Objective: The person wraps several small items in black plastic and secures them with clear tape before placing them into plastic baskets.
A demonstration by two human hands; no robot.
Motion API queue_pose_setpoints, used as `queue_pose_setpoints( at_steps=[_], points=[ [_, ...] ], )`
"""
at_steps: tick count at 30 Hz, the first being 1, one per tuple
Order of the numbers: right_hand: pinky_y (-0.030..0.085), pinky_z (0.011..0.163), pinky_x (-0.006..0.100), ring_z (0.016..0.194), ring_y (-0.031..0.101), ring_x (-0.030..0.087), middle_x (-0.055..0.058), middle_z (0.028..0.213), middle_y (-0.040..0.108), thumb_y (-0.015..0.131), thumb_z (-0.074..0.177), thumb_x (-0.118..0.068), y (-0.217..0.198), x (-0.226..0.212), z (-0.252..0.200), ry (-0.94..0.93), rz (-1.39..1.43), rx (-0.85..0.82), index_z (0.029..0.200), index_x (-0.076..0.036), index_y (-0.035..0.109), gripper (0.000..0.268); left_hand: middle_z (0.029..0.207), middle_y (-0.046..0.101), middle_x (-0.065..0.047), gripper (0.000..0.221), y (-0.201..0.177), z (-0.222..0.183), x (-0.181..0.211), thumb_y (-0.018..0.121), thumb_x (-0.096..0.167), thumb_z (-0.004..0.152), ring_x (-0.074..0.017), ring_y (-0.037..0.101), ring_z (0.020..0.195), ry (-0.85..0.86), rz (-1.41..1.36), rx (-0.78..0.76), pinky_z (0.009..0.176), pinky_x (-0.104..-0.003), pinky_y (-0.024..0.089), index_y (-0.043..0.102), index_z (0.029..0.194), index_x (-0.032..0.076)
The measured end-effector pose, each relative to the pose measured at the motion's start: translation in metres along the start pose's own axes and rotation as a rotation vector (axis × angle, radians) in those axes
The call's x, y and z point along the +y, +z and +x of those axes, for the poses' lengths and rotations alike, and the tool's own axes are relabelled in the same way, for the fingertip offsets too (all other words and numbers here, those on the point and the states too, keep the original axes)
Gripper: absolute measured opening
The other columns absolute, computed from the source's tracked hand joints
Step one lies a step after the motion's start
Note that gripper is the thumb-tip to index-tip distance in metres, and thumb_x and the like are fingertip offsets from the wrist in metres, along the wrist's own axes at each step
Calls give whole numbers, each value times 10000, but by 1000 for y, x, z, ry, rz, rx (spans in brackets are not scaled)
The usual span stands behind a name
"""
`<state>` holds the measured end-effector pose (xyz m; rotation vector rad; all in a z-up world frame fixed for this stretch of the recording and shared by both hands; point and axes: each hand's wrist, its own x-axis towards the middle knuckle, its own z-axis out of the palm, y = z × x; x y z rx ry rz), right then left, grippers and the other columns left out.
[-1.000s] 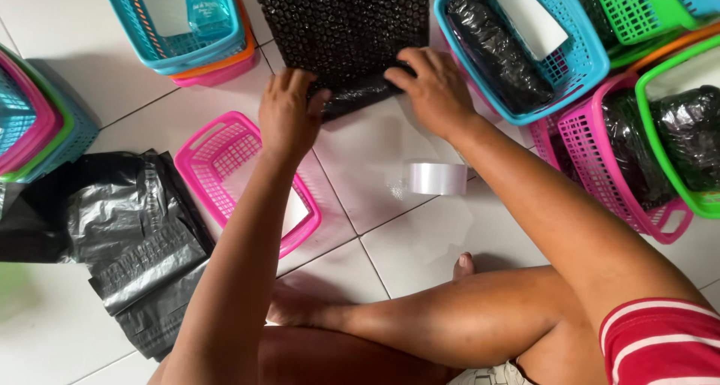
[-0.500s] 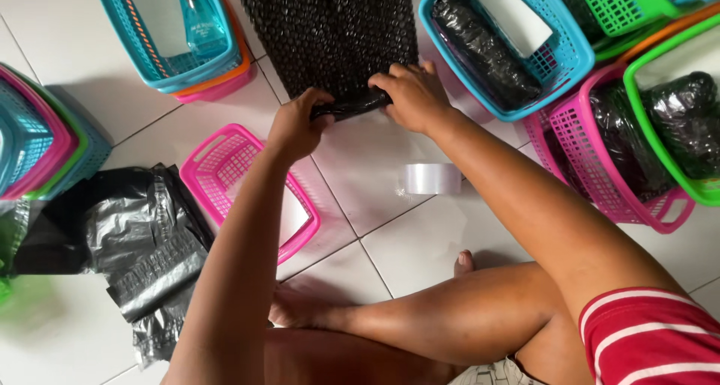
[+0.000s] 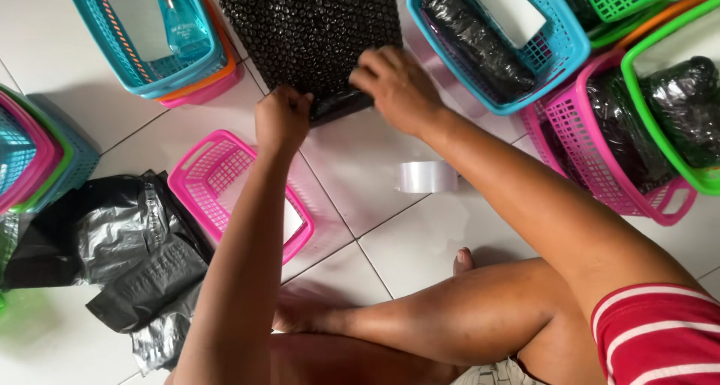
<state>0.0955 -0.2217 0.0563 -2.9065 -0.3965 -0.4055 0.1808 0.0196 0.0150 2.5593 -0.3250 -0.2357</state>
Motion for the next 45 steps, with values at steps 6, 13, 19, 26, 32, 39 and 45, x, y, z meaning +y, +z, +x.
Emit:
queue_pose_setpoints(
  at_steps=[6, 13, 19, 26, 32, 39, 45],
  points=[
    [391, 1033, 486, 1165, 517, 358, 123, 1368, 517, 670, 802, -98, 18, -4, -3, -77, 47, -77, 1453, -91, 576, 658, 976, 598, -119, 233, -33, -18, 34, 793, 292, 896, -360, 553, 918, 386, 104, 285, 749, -475, 459, 655, 943, 110],
    [325, 1149, 499, 1227, 515, 324, 83, 1268, 530, 794, 849, -373, 32, 4, -3, 121, 112, -365, 1476, -146, 506, 727, 1216, 555, -65, 619, -36, -29, 44, 873, 250, 803, -318, 531, 1227, 424, 351, -88, 983, -446, 471, 556, 1328, 170],
    [351, 1177, 462, 1262, 605, 331, 143, 1292, 625, 704, 977, -265, 19, 5, -9, 214, 283, -428, 1441, -120, 478, 537, 1117, 656, -39, 432, -24, -16, 21, 807, 180, 826, -314, 634, 1151, 308, 315, -174, 953, -447, 538, 617, 1211, 225],
    [499, 1029, 449, 1115, 620, 343, 95, 1137, 605, 664, 977, -220, 28, 31, -19, 162, 273, -370, 1126, -132, 679, 173, 1068, 719, -147, 356, -27, -27, -19, 787, 287, 907, -413, 687, 1083, 181, -35, -239, 923, -535, 531, 647, 1206, 156],
    [531, 946, 507, 1133, 682, 361, 103, 1173, 722, 659, 993, -347, 13, 30, -6, 582, 437, -505, 1232, -179, 636, 293, 1007, 739, -59, 287, -19, 2, -35, 770, 465, 912, -326, 704, 1051, 107, -56, -212, 917, -483, 548, 723, 1122, 275],
    [476, 851, 469, 1073, 540, 357, 130, 1217, 520, 760, 785, -15, 0, 12, -4, 33, 4, 108, 1185, -106, 609, 437, 821, 734, 36, 345, -36, -13, -6, 805, 502, 820, -171, 671, 762, -95, -144, 32, 704, -348, 486, 699, 907, 185],
    [309, 1120, 522, 1290, 469, 345, 89, 1354, 591, 606, 826, -13, 20, 1, -4, -83, 126, -73, 1391, -137, 581, 579, 970, 769, 4, 500, -32, -15, -16, 866, 355, 723, -169, 689, 846, 5, -149, -118, 790, -319, 514, 744, 1180, 190]
  ],
)
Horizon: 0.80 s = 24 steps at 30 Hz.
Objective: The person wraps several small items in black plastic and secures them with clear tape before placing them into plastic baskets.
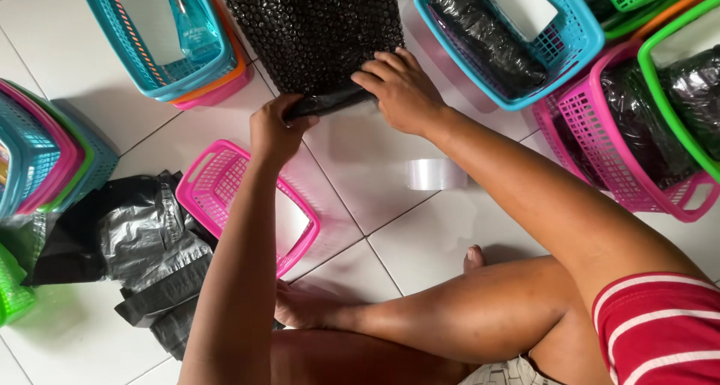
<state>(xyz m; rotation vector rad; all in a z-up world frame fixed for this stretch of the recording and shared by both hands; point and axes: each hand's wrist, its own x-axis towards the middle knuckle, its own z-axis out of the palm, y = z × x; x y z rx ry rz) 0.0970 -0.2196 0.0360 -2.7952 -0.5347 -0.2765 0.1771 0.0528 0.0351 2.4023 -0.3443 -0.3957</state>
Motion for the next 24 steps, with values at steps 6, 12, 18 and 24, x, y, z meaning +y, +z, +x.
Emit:
queue_pose_setpoints(
  at_steps=[6, 12, 18, 24],
  points=[
    [330, 1021, 453, 1032, 581, 338, 102, 1239, 570, 664, 851, -349, -6, 1, 5, 74, -4, -95, 1407, -64, 538, 637, 665, 541, 61, 230, -6, 0, 2, 778, 436, 880, -88, 463, 641, -34, 12, -123, 621, -291, 404, 735, 956, 223],
    [322, 1102, 569, 1125, 570, 319, 105, 1298, 505, 876, 768, -347, -3, -3, 1, -26, -141, 14, 1380, -235, 556, 700, 548, 549, -1, 571, -11, 3, 6, 630, 594, 971, -152, 481, 578, -126, 136, -160, 614, -346, 401, 537, 616, 156],
    [288, 1140, 550, 1082, 568, 305, 30, 1223, 603, 871, 718, -468, 9, -3, 4, 24, -206, -19, 1301, -214, 641, 676, 733, 713, -76, 376, -1, 5, 11, 671, 485, 966, -255, 664, 707, -335, 156, -124, 705, -387, 513, 685, 753, 176],
    [320, 1120, 550, 1131, 568, 321, 46, 1237, 589, 732, 890, -464, -8, 0, 11, 106, 28, -266, 1308, -153, 650, 528, 1100, 608, -122, 445, -6, -24, 66, 823, 313, 818, -369, 591, 1059, 422, 303, 114, 915, -493, 466, 642, 1179, 126]
  ],
)
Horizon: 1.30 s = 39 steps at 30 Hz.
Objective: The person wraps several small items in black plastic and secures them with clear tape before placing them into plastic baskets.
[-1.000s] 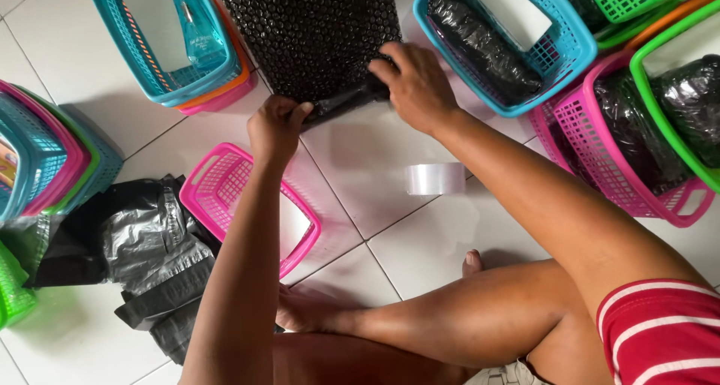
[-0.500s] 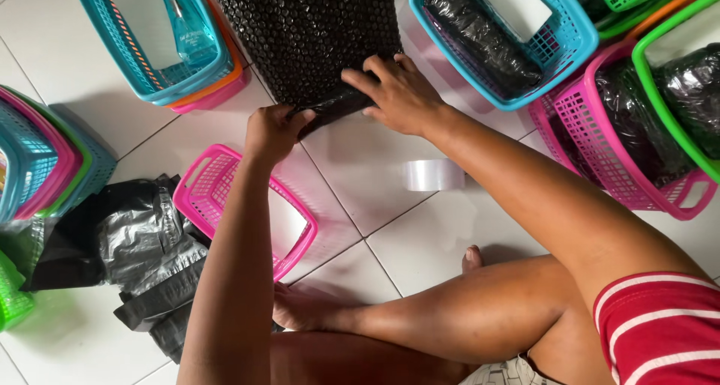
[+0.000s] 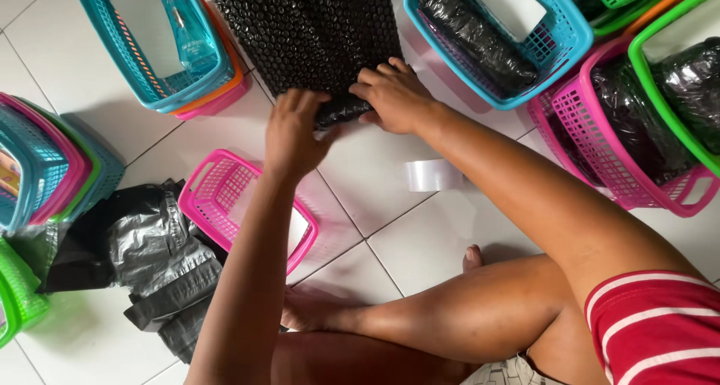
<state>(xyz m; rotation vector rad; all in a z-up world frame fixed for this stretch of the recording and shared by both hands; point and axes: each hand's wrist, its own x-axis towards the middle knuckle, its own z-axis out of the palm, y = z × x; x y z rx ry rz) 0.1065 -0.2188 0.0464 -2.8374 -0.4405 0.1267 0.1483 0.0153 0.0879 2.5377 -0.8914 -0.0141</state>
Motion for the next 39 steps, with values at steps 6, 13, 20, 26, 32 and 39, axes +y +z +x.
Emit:
queue_pose_setpoints(
  at_steps=[6, 13, 20, 26, 32, 39],
  points=[
    [455, 1076, 547, 1218, 605, 381, 137, 1310, 627, 663, 973, -354, -49, -7, -11, 105, 256, -222, 1353, -70, 609, 478, 1079, 702, -124, 474, 19, 3, -19, 806, 166, 829, -389, 671, 1067, -95, -132, -268, 950, -501, 521, 657, 1278, 182],
    [523, 783, 519, 1030, 651, 399, 161, 1164, 640, 685, 968, -196, -36, 24, -1, 363, 75, -385, 1225, -125, 645, 270, 1160, 759, -53, 550, 16, 11, -46, 763, 467, 813, -204, 703, 1133, -278, -335, -382, 914, -349, 505, 672, 1310, 251],
    [492, 946, 432, 1110, 591, 325, 107, 1146, 619, 616, 822, -8, -11, 2, 1, -181, -38, 422, 1205, -87, 697, 399, 1146, 617, -155, 436, 16, 2, -42, 798, 260, 857, -392, 577, 1081, -101, -89, 125, 917, -492, 483, 654, 1237, 101],
    [279, 1150, 488, 1348, 502, 307, 100, 1553, 496, 791, 797, -179, 13, 10, 2, -110, -45, 217, 1467, -76, 528, 727, 1218, 622, -57, 601, 22, 5, -38, 893, 319, 779, -336, 595, 1097, 58, 126, 20, 941, -457, 439, 602, 1282, 169],
    [307, 1043, 442, 1263, 473, 269, -3, 1485, 547, 735, 863, -441, 12, 25, -2, 39, -198, 179, 1588, -185, 408, 835, 1144, 673, -87, 493, 23, 18, -37, 813, 84, 801, -361, 616, 1057, -92, 25, -54, 939, -477, 468, 581, 1228, 168],
    [339, 945, 474, 1152, 507, 319, -3, 1161, 614, 725, 858, -378, -4, 22, 5, 189, -137, -172, 1181, -271, 699, 341, 1132, 750, -8, 399, 14, 6, -46, 715, 240, 862, -213, 681, 991, -269, -318, -445, 845, -355, 488, 642, 1254, 229]
  ],
)
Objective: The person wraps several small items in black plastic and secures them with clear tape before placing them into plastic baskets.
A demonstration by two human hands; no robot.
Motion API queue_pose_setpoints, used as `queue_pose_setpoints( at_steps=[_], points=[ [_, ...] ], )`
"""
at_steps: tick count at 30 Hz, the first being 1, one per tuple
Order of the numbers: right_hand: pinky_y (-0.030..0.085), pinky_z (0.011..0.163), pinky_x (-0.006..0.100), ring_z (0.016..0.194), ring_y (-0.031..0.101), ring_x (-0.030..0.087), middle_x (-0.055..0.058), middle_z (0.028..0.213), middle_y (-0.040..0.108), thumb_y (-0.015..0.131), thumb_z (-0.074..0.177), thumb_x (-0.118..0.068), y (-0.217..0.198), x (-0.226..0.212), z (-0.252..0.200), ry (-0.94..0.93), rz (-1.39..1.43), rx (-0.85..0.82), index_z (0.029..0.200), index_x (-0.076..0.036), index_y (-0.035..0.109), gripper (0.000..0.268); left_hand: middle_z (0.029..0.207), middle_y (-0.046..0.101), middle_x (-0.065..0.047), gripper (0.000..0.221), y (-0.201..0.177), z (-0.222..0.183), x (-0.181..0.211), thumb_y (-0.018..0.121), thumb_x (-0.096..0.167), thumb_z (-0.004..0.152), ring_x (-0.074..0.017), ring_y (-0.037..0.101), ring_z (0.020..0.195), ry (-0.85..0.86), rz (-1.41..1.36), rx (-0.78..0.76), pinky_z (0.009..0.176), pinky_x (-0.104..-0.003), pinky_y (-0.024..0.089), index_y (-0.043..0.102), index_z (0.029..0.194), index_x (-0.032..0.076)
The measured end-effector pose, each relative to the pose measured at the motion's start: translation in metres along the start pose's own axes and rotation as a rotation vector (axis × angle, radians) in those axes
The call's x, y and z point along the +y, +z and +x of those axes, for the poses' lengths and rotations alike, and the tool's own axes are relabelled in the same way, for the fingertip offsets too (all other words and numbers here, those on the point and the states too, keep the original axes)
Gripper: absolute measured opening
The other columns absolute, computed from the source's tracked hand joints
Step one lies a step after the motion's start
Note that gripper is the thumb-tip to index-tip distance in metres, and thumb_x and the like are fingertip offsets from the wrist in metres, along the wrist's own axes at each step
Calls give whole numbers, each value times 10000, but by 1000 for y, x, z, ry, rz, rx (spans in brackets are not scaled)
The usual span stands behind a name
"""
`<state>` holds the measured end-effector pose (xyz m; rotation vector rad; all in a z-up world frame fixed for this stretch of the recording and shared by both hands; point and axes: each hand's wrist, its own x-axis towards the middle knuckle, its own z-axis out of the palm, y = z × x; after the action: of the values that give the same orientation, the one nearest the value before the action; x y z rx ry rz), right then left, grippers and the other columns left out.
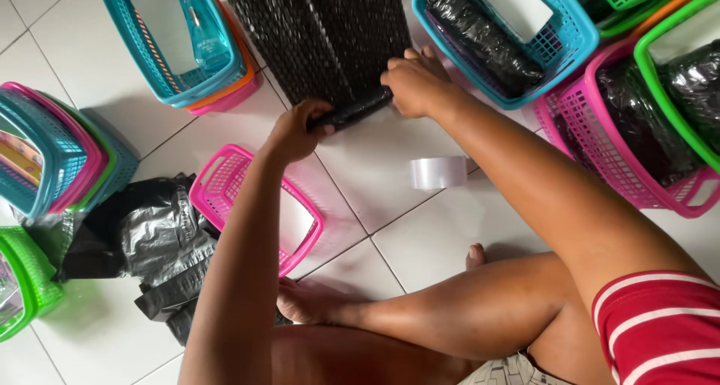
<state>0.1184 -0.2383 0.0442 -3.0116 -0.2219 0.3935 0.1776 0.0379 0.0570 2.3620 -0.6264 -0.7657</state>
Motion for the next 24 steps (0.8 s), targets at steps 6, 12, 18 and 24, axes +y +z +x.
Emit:
queue_pose_setpoints(
  at_steps=[6, 12, 18, 24],
  points=[
    [395, 1070, 637, 1235, 641, 346, 61, 1291, 710, 691, 943, -380, 5, 14, 5, 186, 287, -357, 1322, -273, 695, 393, 1065, 753, -101, 416, 4, -10, -5, 738, 427, 883, -318, 692, 1071, -202, -147, -18, 949, -433, 537, 727, 1244, 222],
    [312, 1068, 565, 1238, 517, 333, 94, 1260, 563, 713, 922, -185, -4, -9, -8, -96, 6, 280, 1293, -128, 588, 395, 1137, 652, -65, 463, 12, -13, -1, 844, 344, 859, -346, 642, 1101, 193, 252, 481, 916, -472, 531, 679, 1264, 194],
    [206, 1195, 582, 1335, 477, 342, 112, 1423, 520, 793, 855, -272, 3, -25, -8, -165, 71, 217, 1437, -109, 516, 664, 1178, 626, -34, 586, 25, -1, 0, 892, 238, 772, -297, 612, 1148, 163, 410, 368, 937, -425, 535, 628, 1292, 187],
    [360, 1103, 548, 1157, 602, 385, 144, 1234, 634, 771, 872, -299, 8, -25, -20, -200, 146, 116, 1317, -98, 584, 523, 1128, 703, -132, 476, 16, -8, -16, 804, 221, 824, -398, 671, 1113, 48, 139, 138, 959, -518, 524, 640, 1269, 185]
  ],
)
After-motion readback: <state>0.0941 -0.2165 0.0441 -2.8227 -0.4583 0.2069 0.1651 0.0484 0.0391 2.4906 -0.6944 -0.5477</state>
